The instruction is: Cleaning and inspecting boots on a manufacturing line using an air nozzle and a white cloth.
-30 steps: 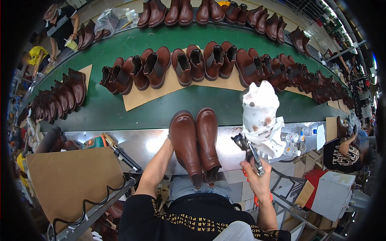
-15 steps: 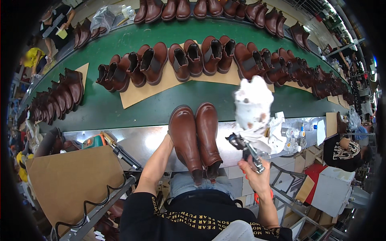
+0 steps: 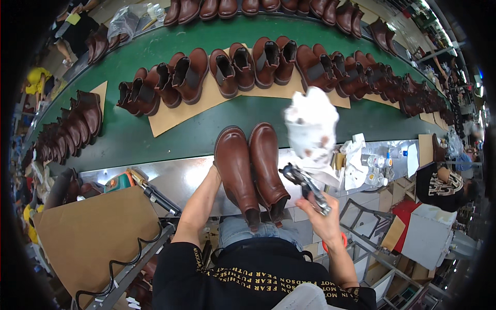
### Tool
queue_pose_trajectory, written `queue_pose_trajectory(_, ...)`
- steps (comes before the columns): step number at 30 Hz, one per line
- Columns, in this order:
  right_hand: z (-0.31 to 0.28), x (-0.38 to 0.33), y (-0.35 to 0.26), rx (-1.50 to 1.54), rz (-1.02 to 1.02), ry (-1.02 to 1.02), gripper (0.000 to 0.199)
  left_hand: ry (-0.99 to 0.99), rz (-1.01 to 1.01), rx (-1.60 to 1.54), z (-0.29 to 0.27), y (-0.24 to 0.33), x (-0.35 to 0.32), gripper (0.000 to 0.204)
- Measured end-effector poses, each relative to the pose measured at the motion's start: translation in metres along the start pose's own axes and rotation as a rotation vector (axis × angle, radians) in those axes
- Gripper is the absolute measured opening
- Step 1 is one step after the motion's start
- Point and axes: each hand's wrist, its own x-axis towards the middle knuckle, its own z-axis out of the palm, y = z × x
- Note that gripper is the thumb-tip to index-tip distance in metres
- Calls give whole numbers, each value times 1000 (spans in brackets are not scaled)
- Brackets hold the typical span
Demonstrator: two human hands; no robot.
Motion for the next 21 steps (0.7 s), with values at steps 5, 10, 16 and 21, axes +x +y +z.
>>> queue_pose_trajectory(5,17,28,2,55,-21,55,21,-32,-53,21,-3,-4,-6,30)
queue_pose_trajectory(10,-9,2,22,86,83,178,21,-43,-66,39,-2,3,-4,29)
queue_pose_trajectory(16,9,7,8,363,177,99,25,-70,-112,52,-2,3,-3,29)
queue_pose_trajectory(21,15,26,43,341,144,155,23,-75,-109,68,-6,3,-3,28)
